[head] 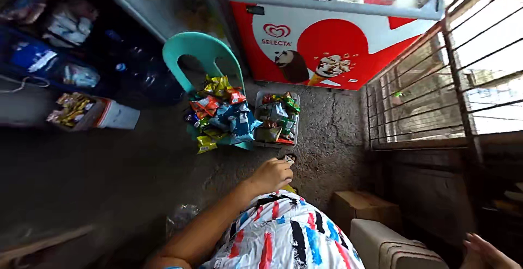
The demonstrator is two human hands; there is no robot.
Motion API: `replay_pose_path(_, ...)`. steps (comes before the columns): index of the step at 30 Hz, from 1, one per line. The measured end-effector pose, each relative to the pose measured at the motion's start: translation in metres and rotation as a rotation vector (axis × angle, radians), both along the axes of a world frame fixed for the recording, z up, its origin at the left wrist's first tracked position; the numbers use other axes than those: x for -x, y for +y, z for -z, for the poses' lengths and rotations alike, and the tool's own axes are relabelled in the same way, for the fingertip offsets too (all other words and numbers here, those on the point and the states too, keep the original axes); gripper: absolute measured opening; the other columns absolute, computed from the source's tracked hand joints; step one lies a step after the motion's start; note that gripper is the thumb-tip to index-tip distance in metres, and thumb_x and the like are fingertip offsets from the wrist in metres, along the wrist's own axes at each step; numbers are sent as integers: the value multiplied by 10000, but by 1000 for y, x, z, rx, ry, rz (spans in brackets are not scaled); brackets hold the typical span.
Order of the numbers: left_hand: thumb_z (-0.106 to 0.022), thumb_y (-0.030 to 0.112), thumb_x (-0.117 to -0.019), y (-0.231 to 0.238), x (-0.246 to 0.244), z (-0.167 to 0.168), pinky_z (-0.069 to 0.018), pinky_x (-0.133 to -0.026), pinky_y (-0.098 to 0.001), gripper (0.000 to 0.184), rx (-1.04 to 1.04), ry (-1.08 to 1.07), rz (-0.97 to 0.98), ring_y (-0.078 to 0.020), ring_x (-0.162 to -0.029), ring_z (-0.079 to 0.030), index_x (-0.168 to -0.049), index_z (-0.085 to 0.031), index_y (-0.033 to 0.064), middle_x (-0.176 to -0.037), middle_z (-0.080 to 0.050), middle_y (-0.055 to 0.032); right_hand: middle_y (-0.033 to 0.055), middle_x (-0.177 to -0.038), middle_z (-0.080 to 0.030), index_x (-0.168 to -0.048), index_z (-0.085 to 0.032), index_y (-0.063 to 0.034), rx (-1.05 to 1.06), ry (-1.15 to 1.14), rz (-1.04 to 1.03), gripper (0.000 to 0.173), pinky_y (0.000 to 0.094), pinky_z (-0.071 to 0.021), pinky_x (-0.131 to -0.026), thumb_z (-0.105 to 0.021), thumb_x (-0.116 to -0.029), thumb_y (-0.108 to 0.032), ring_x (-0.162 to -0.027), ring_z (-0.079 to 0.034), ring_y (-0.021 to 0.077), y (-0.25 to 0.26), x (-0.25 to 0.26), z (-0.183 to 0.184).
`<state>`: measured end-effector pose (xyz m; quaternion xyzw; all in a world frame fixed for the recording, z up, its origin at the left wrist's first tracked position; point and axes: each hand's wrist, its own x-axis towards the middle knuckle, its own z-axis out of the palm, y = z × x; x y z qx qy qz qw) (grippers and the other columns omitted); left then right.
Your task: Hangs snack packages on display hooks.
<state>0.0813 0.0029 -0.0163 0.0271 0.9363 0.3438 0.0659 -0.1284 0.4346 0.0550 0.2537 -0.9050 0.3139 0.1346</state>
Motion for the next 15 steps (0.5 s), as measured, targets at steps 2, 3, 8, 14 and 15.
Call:
replay_pose_path(2,-574,162,-1009,9,-24,3,-522,-890,-531,221,-27,-52,-57,-349,-965,-689,-993,-735,11,-961,-708,-174,268,-1034,-703,-1090,-683,139,-33,-22,-129,205,325,-571,-925,-568,-1013,-13,-982,-707,255,-17,6,14)
replay_pose_path(3,-573,159,-1011,12,-35,4,-517,-901,-534,221,-43,-82,-60,-352,-973,-686,-997,-736,11,-963,-705,-176,280,-1026,-700,-1084,-681,142,-43,-48,-182,215,336,-571,-916,-565,-1013,-25,-972,-705,272,-25,4,20)
replay_pose_path(8,-561,166,-1018,8,-77,10,-492,-938,-551,238,-128,-175,-113,-359,-1027,-676,-1033,-736,7,-1015,-709,-188,275,-1096,-704,-1123,-693,118,-112,-289,-339,240,450,-568,-939,-561,-995,-36,-1024,-700,347,-60,-29,44)
replay_pose_path(14,-564,204,-1024,-45,-102,33,-500,-979,-516,273,-264,-225,-352,-321,-1054,-673,-1084,-743,7,-1071,-707,-184,238,-1171,-700,-1198,-686,77,-243,-607,-451,276,477,-589,-918,-592,-950,1,-1026,-712,325,-100,-70,60)
replay_pose_path(15,-570,205,-1021,-57,-105,39,-517,-962,-494,271,-302,-212,-402,-306,-1035,-677,-1079,-743,5,-1067,-707,-181,242,-1181,-697,-1213,-677,80,-271,-650,-442,282,480,-587,-923,-600,-955,-5,-1018,-715,326,-107,-75,61)
